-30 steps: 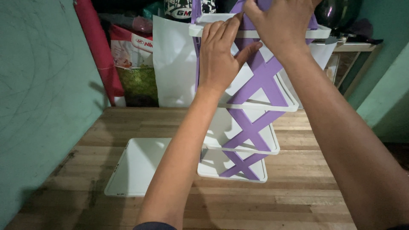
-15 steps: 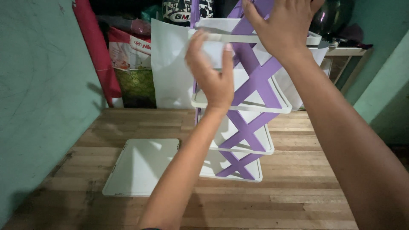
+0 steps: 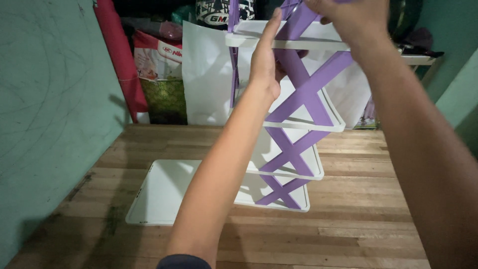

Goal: The person assembles a multi-tiered plastic shelf by inserting purple X-shaped supports between white trays. They repeatedly pick up supports and trays, align them, and press them together to build the structure on a wooden table.

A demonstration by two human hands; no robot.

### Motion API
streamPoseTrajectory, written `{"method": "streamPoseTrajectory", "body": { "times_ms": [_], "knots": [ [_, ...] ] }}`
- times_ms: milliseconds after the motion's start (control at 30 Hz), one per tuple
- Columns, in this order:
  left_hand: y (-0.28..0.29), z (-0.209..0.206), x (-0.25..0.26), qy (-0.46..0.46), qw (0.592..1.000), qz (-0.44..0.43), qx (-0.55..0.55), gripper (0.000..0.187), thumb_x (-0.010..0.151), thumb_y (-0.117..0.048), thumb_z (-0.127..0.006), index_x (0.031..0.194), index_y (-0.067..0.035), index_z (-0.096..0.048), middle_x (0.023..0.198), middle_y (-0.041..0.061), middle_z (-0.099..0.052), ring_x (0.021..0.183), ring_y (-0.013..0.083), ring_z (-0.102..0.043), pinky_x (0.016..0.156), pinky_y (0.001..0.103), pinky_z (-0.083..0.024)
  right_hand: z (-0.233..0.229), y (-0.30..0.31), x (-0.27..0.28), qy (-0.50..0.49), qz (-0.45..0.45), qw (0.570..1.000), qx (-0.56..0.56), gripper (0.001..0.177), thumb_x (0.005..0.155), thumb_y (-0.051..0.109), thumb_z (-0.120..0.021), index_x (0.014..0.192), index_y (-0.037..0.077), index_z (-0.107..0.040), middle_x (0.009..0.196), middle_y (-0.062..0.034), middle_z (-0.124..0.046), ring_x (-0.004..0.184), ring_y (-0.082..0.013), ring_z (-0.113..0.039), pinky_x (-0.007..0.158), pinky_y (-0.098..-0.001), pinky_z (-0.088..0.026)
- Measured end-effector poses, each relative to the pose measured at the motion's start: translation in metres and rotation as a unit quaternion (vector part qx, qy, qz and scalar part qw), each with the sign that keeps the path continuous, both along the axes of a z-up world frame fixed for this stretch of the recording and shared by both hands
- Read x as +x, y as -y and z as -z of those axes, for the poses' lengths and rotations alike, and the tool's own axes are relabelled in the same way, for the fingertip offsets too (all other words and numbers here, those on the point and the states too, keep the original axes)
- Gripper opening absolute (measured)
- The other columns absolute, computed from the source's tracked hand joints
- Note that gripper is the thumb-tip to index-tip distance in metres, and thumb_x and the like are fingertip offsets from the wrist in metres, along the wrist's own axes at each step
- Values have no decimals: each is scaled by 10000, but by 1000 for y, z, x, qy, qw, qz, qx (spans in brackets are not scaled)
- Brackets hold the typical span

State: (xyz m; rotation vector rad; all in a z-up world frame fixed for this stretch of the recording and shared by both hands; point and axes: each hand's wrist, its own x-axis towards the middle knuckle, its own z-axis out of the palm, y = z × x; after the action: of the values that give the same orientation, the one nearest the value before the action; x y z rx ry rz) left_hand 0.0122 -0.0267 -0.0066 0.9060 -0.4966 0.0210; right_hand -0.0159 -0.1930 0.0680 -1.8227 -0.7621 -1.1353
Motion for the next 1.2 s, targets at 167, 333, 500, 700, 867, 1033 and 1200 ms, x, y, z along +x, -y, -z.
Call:
{"method": "streamPoseTrajectory", "body": {
  "times_ms": [167, 333, 500, 700, 867, 1033, 1200],
  "knots": [
    [9, -3, 6, -2, 999, 43, -15, 863, 698, -694, -677, 1338, -123, -583, 1001, 111, -704, 819, 265, -749, 740, 438, -629, -14, 10, 13, -174, -122, 977, 15, 112, 998, 95, -823, 1066, 55, -745, 966, -13, -743, 788, -97, -700, 673, -238, -592],
    [16, 3, 30, 15, 995, 89, -48, 724, 877, -574, -637, 1293, 17, -616, 1068, 213, -736, 822, 349, -796, 738, 392, -604, -6, 9, 19, -226, -56, 970, 74, 72, 933, 124, -799, 958, 89, -742, 849, 6, -733, 694, -75, -668, 594, -240, -575],
    [22, 6, 43, 7, 990, 82, -118, 568, 916, -421, -628, 1257, 33, -613, 1090, 192, -713, 798, 363, -770, 782, 481, -670, -5, 8, 14, -202, -20, 979, 6, 115, 987, 170, -791, 941, 85, -730, 844, 20, -693, 727, -58, -640, 620, -233, -551],
    [23, 5, 44, 13, 987, 69, -141, 550, 916, -379, -665, 1224, 75, -627, 1081, 213, -703, 822, 350, -754, 771, 488, -675, -5, 7, 12, -203, -13, 979, -1, 85, 960, 184, -775, 920, 118, -739, 840, 29, -710, 688, -51, -627, 621, -237, -539],
    [24, 7, 46, 7, 987, 60, -150, 525, 914, -363, -644, 1196, 80, -623, 1061, 228, -712, 839, 361, -757, 752, 487, -681, -4, 10, 20, -207, -22, 978, -15, 53, 944, 158, -767, 932, 116, -737, 871, 28, -724, 676, -58, -595, 634, -236, -511],
    [26, 5, 46, 13, 985, 62, -159, 516, 925, -361, -626, 1201, 75, -621, 1060, 215, -705, 862, 347, -749, 746, 490, -676, -2, 14, 31, -211, -48, 976, 4, 54, 956, 173, -772, 944, 123, -754, 870, 22, -726, 689, -55, -590, 643, -233, -528],
    [21, 2, 37, 8, 989, 60, -134, 527, 919, -380, -630, 1206, 62, -616, 1086, 203, -706, 879, 345, -753, 783, 487, -678, -4, 12, 27, -184, -38, 982, -17, 117, 949, 205, -794, 969, 96, -756, 896, 8, -749, 731, -81, -645, 627, -255, -517]
  ]
}}
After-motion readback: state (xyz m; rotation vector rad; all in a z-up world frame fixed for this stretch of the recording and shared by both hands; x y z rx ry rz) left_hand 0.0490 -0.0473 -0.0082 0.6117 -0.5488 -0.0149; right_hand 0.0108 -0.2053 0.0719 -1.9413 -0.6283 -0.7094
